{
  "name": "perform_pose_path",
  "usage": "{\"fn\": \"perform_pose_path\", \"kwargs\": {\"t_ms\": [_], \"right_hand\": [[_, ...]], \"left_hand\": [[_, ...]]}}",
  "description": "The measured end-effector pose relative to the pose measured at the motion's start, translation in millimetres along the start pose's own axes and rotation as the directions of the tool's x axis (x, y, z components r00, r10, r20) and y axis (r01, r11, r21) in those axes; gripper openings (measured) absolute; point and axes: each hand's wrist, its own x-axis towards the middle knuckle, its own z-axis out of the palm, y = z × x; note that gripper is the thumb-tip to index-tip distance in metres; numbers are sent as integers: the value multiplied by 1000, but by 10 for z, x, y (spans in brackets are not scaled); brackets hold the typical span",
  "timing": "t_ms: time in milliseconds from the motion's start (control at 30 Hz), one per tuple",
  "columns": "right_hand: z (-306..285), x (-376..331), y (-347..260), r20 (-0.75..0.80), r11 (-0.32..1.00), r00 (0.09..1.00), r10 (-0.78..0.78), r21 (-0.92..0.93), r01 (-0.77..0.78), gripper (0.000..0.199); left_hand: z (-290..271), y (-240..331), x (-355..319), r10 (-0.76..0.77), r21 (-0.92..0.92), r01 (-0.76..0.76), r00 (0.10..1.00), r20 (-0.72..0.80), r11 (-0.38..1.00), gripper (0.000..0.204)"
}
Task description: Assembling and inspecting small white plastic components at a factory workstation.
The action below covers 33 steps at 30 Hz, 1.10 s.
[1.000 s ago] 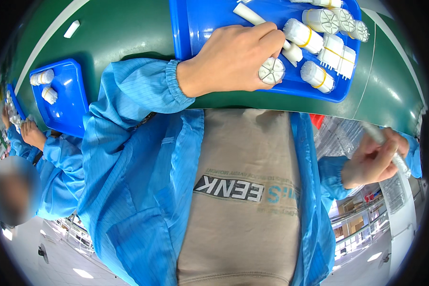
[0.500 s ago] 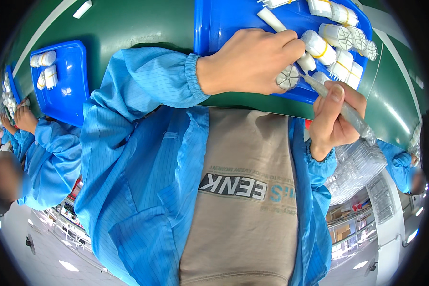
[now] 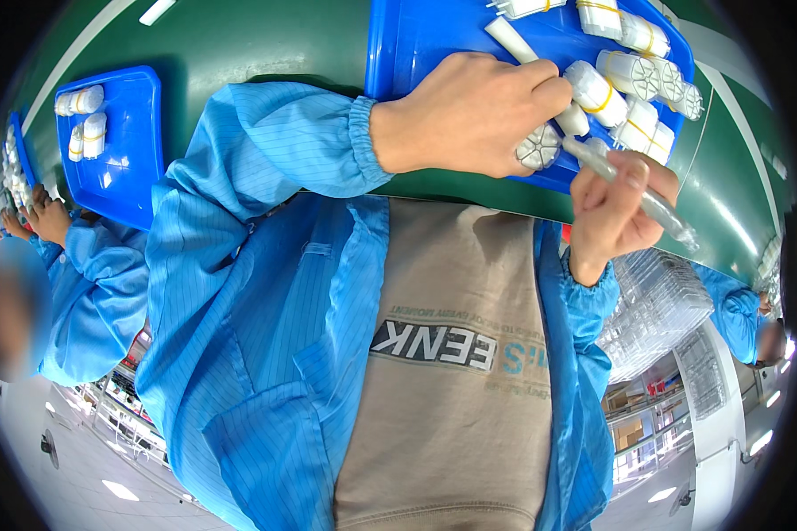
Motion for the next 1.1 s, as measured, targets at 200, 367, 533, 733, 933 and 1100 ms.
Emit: {"fn": "perform_pose_path", "kwargs": {"t_ms": [200,367,533,733,933,1100], "right_hand": [[-70,-40,43,69,971,976,-205,-110,211,17],[-226,-24,116,208,943,948,-239,-183,278,19],[-163,-49,47,193,984,965,-177,29,174,22],[-103,73,85,390,841,845,-365,-252,479,20],[-341,93,1,242,967,965,-98,251,35,17],[-247,83,70,305,967,918,-252,97,234,17]], "left_hand": [[8,-41,-33,31,-3,-31,999,-25,1000,44],[-15,-43,-44,40,-9,-40,999,-1,999,43],[-1,-43,-32,51,-35,-52,998,-23,998,43],[-22,-46,-34,46,-22,-46,999,-11,999,47],[4,-81,-63,34,8,-34,999,4,999,48],[-9,-75,-43,50,13,-50,999,1,999,49]]}}
